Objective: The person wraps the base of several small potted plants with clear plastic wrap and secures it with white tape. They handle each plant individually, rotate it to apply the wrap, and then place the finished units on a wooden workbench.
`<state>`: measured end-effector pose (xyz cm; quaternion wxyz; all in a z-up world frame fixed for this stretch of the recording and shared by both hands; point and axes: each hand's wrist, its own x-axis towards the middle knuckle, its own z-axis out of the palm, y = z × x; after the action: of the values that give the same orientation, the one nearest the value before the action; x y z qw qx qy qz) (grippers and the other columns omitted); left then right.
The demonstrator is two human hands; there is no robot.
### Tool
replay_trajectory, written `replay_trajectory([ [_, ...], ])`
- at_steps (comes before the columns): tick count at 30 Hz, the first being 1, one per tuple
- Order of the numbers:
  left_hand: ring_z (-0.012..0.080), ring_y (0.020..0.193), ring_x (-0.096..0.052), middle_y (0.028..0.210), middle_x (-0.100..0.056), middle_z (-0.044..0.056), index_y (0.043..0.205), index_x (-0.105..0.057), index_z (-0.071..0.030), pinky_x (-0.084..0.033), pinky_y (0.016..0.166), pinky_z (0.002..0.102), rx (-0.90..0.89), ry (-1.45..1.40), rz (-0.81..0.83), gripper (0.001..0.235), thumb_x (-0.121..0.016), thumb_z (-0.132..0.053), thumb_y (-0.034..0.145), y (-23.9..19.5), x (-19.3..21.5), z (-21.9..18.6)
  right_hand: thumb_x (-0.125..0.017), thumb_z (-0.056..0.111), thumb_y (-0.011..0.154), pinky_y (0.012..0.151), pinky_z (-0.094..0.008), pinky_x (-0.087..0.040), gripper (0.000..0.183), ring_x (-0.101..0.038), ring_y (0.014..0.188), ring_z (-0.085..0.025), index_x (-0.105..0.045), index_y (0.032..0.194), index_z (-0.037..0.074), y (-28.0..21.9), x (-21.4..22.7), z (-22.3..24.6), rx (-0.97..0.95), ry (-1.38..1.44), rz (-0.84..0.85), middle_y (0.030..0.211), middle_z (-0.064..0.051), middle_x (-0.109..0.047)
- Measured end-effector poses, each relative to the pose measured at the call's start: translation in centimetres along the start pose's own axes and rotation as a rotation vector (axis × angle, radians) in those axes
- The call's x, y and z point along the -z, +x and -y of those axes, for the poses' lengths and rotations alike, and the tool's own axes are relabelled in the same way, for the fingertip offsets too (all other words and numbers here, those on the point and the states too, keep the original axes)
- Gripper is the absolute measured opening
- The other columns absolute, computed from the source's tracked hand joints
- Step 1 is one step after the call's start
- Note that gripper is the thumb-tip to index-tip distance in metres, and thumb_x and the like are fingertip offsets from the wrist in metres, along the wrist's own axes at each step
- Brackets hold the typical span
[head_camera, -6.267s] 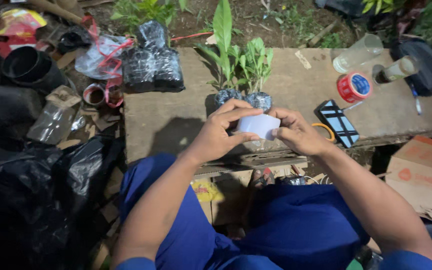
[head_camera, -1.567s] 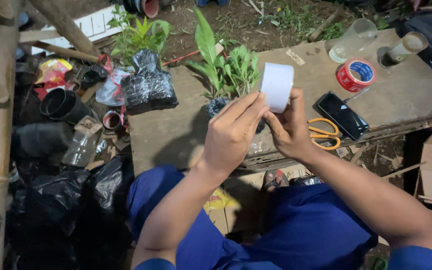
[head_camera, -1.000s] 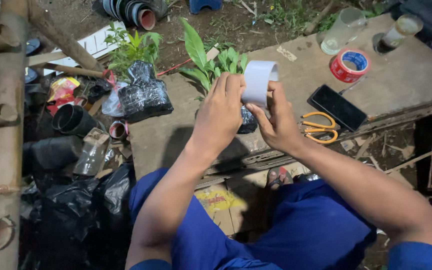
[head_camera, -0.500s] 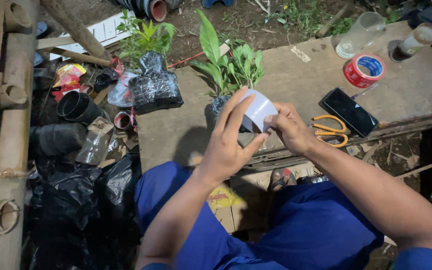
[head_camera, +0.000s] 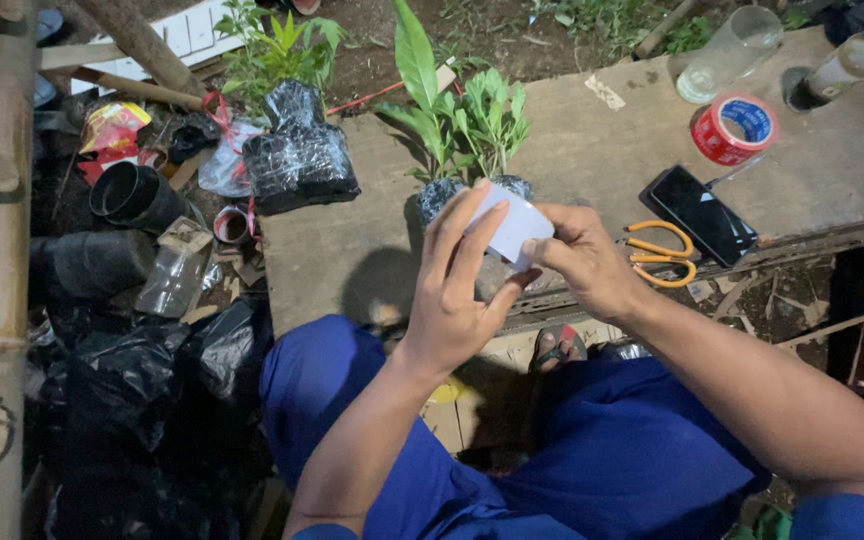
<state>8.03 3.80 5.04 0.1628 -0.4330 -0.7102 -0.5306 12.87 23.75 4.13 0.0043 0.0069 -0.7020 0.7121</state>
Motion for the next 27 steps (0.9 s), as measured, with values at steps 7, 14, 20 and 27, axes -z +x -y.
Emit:
replay_trajectory([
  [7, 0.0391, 0.147, -0.049, 0.155, -0.047, 0.016, 0.143, -0.055, -0.005, -0.044, 0.123, 0.048, -0.020, 0.027, -0.081, 0.070, -0.085, -0.002, 0.080, -0.2, 0.0, 0.4, -0.059, 0.007, 0.094, 0.085, -0.038, -0.063, 0.029, -0.064, 0.102, -0.015, -0.057, 0.122, 0.001, 0.0, -1.5, 0.9, 0.062, 0.238, 0.048, 0.111, -0.006, -0.061],
  [14, 0.0376, 0.144, -0.053, 0.151, -0.051, 0.018, 0.140, -0.058, -0.005, -0.048, 0.123, 0.047, -0.027, -0.030, -0.084, 0.066, -0.088, -0.006, 0.081, -0.4, 0.7, 0.6, -0.058, 0.006, 0.094, 0.083, -0.034, -0.062, 0.023, -0.064, 0.101, -0.014, -0.056, 0.117, 0.002, -0.7, -0.3, -0.5, 0.038, 0.157, 0.101, 0.109, -0.003, -0.059],
  [20, 0.0376, 0.136, -0.057, 0.148, -0.050, 0.018, 0.138, -0.057, -0.006, -0.051, 0.114, 0.045, 0.098, -0.094, -0.037, 0.070, -0.090, -0.018, 0.078, -0.3, 1.2, 0.3, -0.055, 0.008, 0.103, 0.055, -0.028, -0.028, 0.020, -0.035, 0.063, -0.014, -0.062, 0.119, 0.000, 0.4, 0.3, -1.3, -0.242, 0.024, -0.023, 0.082, -0.009, -0.046],
  [27, 0.0359, 0.122, -0.060, 0.129, -0.055, 0.019, 0.127, -0.055, -0.002, -0.051, 0.105, 0.042, 0.279, -0.172, 0.106, 0.054, -0.079, -0.014, 0.080, -0.3, 1.2, 1.5, -0.048, 0.009, 0.098, 0.087, -0.026, -0.049, 0.022, -0.056, 0.095, -0.009, -0.056, 0.118, 0.005, 0.7, 0.4, 0.7, -0.015, -0.302, 0.229, 0.100, -0.003, -0.057],
])
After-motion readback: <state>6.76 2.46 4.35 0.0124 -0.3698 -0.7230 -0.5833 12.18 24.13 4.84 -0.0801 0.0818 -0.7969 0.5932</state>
